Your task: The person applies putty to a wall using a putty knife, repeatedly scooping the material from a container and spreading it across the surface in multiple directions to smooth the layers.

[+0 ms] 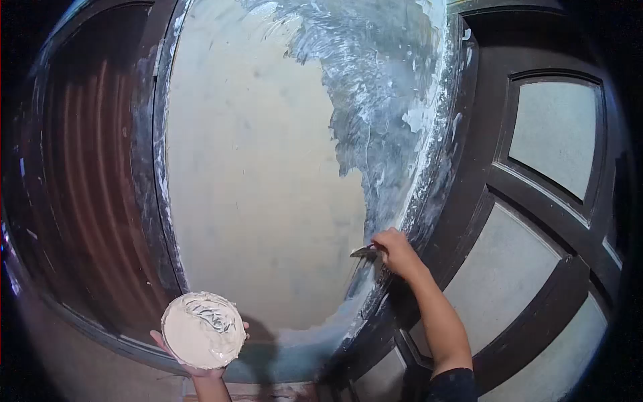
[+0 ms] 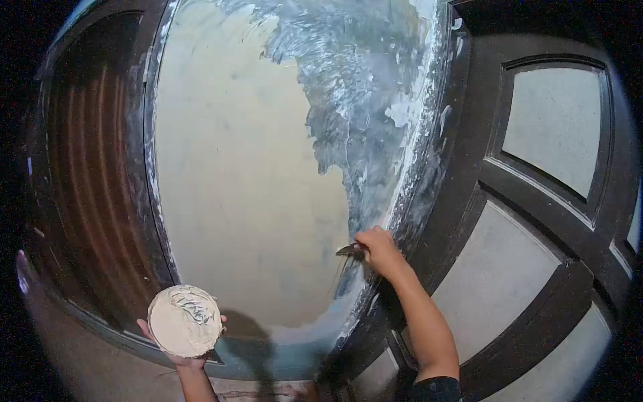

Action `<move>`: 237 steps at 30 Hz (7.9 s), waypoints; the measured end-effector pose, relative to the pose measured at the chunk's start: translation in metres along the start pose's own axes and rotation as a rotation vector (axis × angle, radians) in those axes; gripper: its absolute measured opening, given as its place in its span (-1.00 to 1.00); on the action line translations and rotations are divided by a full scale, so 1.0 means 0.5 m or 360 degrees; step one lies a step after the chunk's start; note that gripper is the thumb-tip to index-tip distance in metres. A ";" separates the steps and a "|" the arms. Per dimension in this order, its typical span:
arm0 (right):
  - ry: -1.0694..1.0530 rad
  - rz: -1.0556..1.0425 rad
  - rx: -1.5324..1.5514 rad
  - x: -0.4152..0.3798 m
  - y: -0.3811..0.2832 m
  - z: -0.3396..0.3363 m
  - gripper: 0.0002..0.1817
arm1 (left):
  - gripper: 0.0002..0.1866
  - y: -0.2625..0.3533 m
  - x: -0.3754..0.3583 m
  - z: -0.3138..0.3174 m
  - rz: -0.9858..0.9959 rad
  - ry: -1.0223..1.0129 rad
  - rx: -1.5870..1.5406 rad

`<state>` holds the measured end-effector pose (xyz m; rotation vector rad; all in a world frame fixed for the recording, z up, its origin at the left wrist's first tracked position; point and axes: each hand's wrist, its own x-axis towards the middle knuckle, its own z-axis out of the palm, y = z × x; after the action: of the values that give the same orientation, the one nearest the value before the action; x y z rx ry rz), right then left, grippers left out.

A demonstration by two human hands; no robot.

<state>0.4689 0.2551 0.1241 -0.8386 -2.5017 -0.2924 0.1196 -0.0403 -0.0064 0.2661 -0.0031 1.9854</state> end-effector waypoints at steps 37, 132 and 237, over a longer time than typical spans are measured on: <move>0.0507 0.0221 -0.0043 -0.001 0.052 0.091 -0.91 | 0.14 0.014 0.020 -0.126 0.0065 0.0020 0.0131; -0.0492 0.0920 0.2386 -0.063 -0.177 0.269 -0.68 | 0.26 -0.066 0.052 -0.186 -0.0676 -0.0248 -0.0034; 0.0871 0.0024 -0.0086 0.480 -0.150 -0.353 -0.23 | 0.27 -0.085 0.148 -0.042 -0.0263 -0.0212 -0.0191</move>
<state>0.3222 0.2575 0.3941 -0.6838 -1.9830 -0.5100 0.1248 0.0468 -0.0182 0.3106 -0.1797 1.7927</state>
